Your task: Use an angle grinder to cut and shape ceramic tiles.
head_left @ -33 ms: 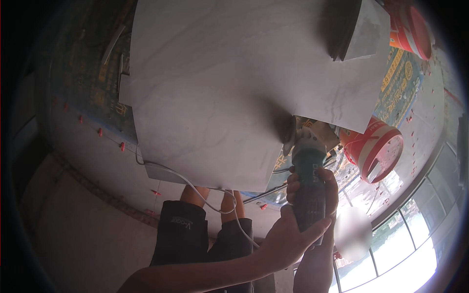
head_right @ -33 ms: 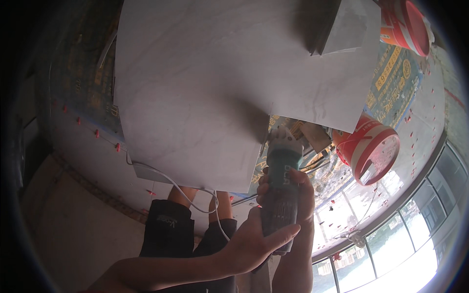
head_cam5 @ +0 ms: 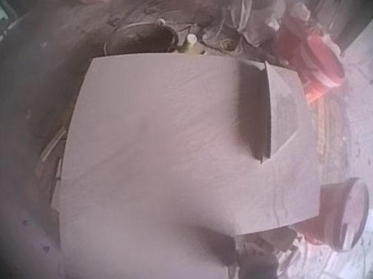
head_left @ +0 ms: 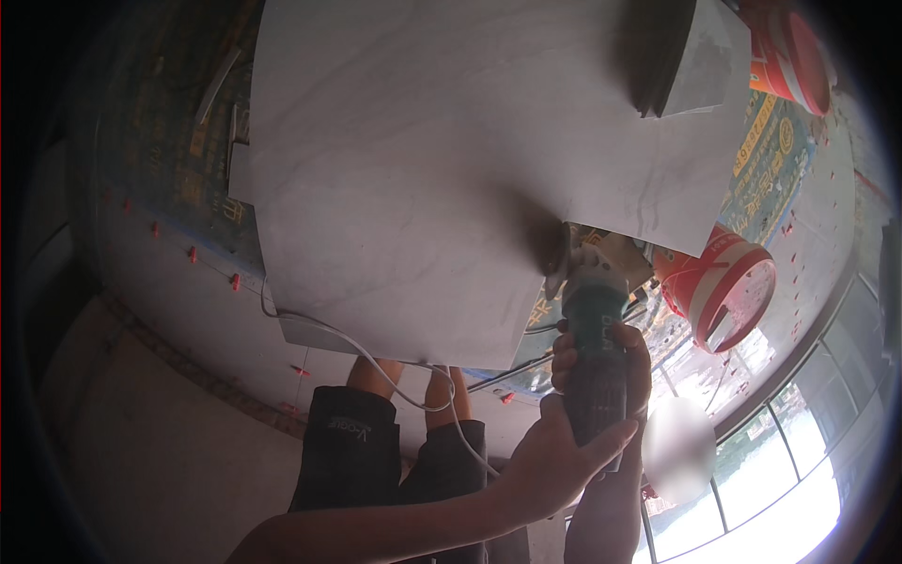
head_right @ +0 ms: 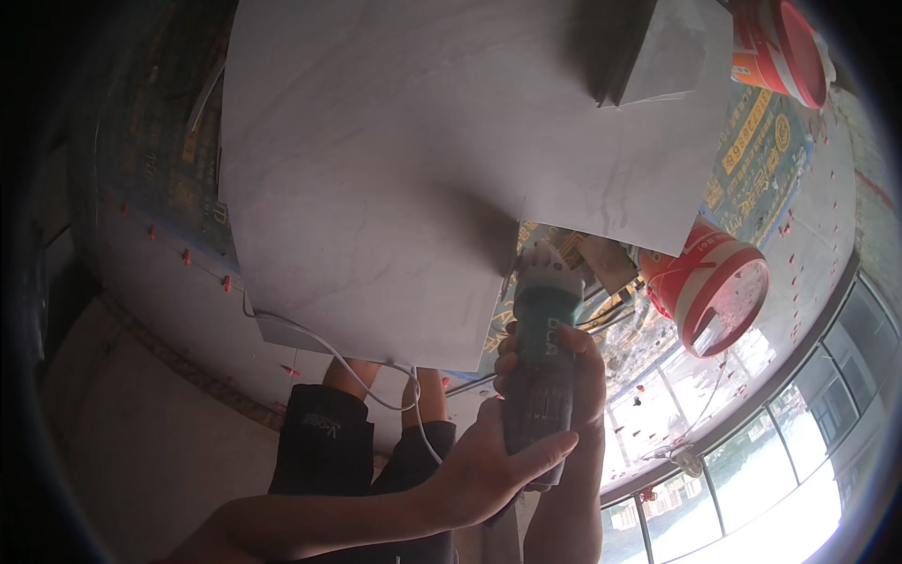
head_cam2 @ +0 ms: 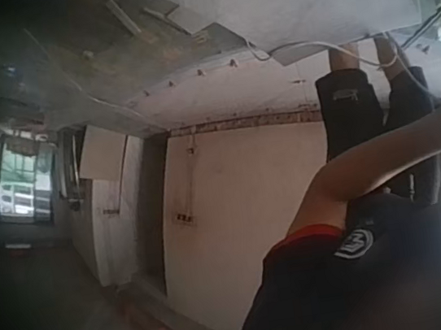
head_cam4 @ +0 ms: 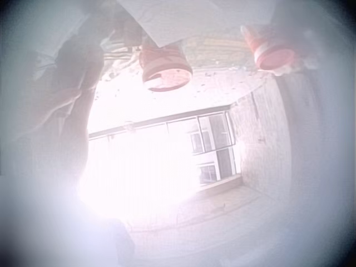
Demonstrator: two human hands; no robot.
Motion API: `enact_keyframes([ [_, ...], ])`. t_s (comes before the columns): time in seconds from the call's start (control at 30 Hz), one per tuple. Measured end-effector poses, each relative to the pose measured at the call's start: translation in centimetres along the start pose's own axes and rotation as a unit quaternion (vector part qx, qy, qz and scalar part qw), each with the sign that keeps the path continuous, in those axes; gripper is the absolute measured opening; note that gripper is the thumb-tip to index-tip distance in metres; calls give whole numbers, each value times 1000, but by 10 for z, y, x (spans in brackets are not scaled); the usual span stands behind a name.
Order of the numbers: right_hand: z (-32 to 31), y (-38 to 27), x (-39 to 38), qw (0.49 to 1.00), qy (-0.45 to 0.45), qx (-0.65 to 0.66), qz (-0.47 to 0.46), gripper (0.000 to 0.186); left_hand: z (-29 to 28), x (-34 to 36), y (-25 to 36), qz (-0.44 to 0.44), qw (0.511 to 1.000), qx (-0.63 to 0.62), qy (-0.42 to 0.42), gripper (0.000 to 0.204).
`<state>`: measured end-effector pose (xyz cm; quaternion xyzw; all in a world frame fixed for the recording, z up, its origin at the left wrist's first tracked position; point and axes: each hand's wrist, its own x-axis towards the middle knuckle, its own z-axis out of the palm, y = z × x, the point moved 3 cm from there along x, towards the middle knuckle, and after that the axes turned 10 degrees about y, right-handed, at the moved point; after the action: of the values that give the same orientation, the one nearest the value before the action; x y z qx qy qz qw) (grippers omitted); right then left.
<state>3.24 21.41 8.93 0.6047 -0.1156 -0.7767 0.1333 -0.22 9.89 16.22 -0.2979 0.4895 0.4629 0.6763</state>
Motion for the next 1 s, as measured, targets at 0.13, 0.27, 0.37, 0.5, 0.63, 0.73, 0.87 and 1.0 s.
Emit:
enact_keyframes([
  [0.13, 2, 1, 0, 1000, 1, 0, 0, 52, -2, 0, 2, 14, 1000, 12, 8, 94],
  [0.27, 2, 0, 1, 1000, -7, -1, -5, 53, -1, 2, 0, 14, 1000, 9, -3, 93],
  [0.37, 0, 0, 1, 1000, -10, 5, -1, 54, -1, 0, 0, 18, 1000, 9, 3, 91],
  [0.5, -8, 5, -4, 1000, -10, 24, 13, 56, -1, -6, -1, 7, 1000, 19, 14, 88],
  [0.63, -30, 17, -7, 999, -15, 35, 21, 56, -5, -14, -5, -65, 997, 28, -10, 72],
  [0.73, -40, 31, -8, 997, -6, 71, 43, 54, -6, -18, -25, -76, 997, 24, -3, 69],
  [0.87, -59, 45, -15, 996, 27, 71, 43, 52, -4, -23, -50, -96, 995, 12, 3, 61],
  [1.0, -79, 57, -23, 993, 71, 80, 41, 51, -4, -25, -73, -115, 993, -26, -19, 54],
])
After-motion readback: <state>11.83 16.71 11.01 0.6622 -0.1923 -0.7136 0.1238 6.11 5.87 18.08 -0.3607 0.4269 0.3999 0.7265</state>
